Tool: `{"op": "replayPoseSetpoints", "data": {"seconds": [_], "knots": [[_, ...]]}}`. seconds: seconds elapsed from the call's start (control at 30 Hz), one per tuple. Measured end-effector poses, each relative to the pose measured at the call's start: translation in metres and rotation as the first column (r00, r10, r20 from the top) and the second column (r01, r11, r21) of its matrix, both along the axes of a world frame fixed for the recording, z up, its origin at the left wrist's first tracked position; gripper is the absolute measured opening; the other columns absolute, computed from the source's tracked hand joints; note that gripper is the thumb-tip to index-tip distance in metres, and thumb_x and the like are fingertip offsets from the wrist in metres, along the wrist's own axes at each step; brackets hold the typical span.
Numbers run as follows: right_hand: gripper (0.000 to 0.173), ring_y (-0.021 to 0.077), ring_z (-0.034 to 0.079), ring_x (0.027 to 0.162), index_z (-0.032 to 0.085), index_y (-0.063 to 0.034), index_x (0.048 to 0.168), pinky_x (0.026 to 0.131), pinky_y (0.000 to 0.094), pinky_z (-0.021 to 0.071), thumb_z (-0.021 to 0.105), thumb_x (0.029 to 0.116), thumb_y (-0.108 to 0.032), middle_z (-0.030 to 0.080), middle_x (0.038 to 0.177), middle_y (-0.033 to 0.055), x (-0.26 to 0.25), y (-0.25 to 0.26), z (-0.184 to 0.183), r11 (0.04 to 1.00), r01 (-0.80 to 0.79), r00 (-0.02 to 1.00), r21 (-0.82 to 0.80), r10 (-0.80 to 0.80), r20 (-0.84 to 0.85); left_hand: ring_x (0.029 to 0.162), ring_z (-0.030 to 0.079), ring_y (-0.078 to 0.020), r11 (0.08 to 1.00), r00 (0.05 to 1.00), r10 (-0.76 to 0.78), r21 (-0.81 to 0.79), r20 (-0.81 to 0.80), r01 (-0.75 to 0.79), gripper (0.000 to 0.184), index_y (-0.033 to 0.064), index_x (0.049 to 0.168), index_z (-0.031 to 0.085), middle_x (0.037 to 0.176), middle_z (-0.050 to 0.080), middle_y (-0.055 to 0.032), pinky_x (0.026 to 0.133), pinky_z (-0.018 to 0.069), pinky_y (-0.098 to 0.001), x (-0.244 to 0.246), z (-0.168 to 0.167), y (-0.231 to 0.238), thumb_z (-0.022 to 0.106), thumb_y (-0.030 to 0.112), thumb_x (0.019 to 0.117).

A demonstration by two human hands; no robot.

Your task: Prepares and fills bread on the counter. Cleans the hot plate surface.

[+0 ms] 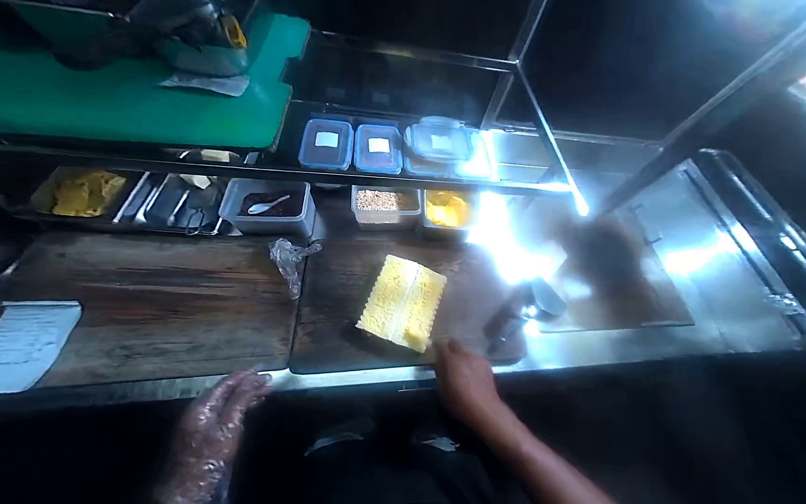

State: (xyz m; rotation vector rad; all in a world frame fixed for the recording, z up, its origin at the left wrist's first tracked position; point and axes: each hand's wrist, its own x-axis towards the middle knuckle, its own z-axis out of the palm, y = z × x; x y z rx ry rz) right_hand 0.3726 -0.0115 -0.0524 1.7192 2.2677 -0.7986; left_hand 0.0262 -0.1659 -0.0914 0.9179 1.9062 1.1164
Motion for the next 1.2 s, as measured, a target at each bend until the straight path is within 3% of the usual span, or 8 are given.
{"op": "replayPoseSetpoints", "data": {"seconds": [0.07,0.2,0.37,0.47,0.63,0.77,0.97,1.2], "knots": [[0.035,0.0242,0.070,0.094,0.066,-0.0112,0.129,0.084,0.0463,0.0570,0.043,0.1074,-0.026,0.072,0.107,0.0099,-0.009,-0.002,0.002,0.945,0.186,0.953,-0.270,-0.240,-0.183,0.087,0.075,-0.0187,0.998,0.994,0.064,-0.015,0.084,-0.063,0.036,-0.0048,0.126,0.063,0.105,0.075,-0.0124,0.079,0.0638,-0.0345,-0.011,-0.010,0.013,0.053,0.022,0.1047],[0.028,0.0085,0.043,0.045,0.061,-0.0033,0.126,0.040,0.0244,0.0367,0.046,0.1087,-0.020,0.059,0.071,0.0037,-0.013,-0.023,-0.023,0.475,0.539,0.354,-0.695,-0.877,-0.325,0.086,0.076,-0.0191,0.995,0.987,-0.048,-0.075,0.151,0.060,0.034,0.0000,0.124,0.066,0.105,0.076,-0.0100,0.078,0.0641,-0.0334,-0.012,-0.020,0.032,0.052,0.023,0.1036],[0.034,0.0268,0.072,0.092,0.066,-0.0112,0.131,0.082,0.0504,0.0584,0.045,0.1077,-0.024,0.074,0.105,0.0105,-0.024,-0.019,-0.003,0.799,0.598,0.789,-0.066,-0.601,-0.131,0.087,0.076,-0.0192,0.982,0.966,-0.134,-0.102,0.219,0.159,0.034,0.0019,0.125,0.067,0.104,0.077,-0.0089,0.077,0.0635,-0.0327,-0.013,-0.022,0.062,0.052,0.025,0.1041],[0.034,0.0361,0.072,0.090,0.068,-0.0142,0.130,0.071,0.0537,0.0590,0.053,0.0998,-0.017,0.071,0.112,0.0166,-0.044,-0.012,-0.019,0.927,0.312,0.931,0.207,-0.342,0.128,0.087,0.076,-0.0187,0.967,0.952,-0.230,-0.067,0.201,0.248,0.031,0.0028,0.123,0.068,0.104,0.077,-0.0076,0.077,0.0647,-0.0327,-0.016,-0.025,0.076,0.054,0.023,0.1039],[0.032,0.0324,0.072,0.079,0.069,-0.0166,0.128,0.064,0.0502,0.0591,0.052,0.1003,-0.019,0.071,0.108,0.0133,-0.049,-0.067,0.018,0.977,0.196,0.970,0.089,-0.206,0.131,0.086,0.076,-0.0178,0.990,0.976,-0.139,-0.007,0.165,0.143,0.034,-0.0003,0.125,0.066,0.103,0.077,-0.0087,0.077,0.0641,-0.0318,-0.029,-0.012,0.095,0.052,0.022,0.1040],[0.035,0.0313,0.071,0.102,0.064,-0.0106,0.133,0.087,0.0549,0.0572,0.044,0.1074,-0.022,0.072,0.118,0.0133,-0.037,0.005,-0.015,0.911,0.407,0.909,0.060,-0.399,-0.118,0.085,0.075,-0.0181,0.987,0.971,-0.127,-0.073,0.205,0.144,0.032,0.0008,0.124,0.067,0.102,0.077,-0.0091,0.075,0.0637,-0.0320,-0.020,-0.021,0.083,0.054,0.023,0.1042],[0.035,0.0247,0.072,0.087,0.065,-0.0122,0.132,0.078,0.0477,0.0597,0.045,0.1065,-0.025,0.073,0.107,0.0098,-0.037,-0.056,-0.023,0.968,0.226,0.932,-0.112,-0.248,-0.263,0.089,0.076,-0.0187,0.990,0.982,-0.141,0.032,0.125,0.138,0.033,-0.0011,0.123,0.067,0.105,0.076,-0.0091,0.081,0.0646,-0.0329,-0.014,-0.016,0.062,0.053,0.021,0.1037],[0.027,0.0088,0.046,0.047,0.063,-0.0016,0.122,0.043,0.0255,0.0397,0.046,0.1085,-0.018,0.061,0.072,0.0034,0.017,-0.036,-0.031,0.587,0.456,0.378,-0.669,-0.808,-0.452,0.088,0.076,-0.0169,0.999,0.999,-0.038,-0.009,0.032,0.038,0.034,-0.0015,0.124,0.066,0.105,0.076,-0.0094,0.080,0.0642,-0.0315,0.008,0.008,0.037,0.052,0.022,0.1037]]}}
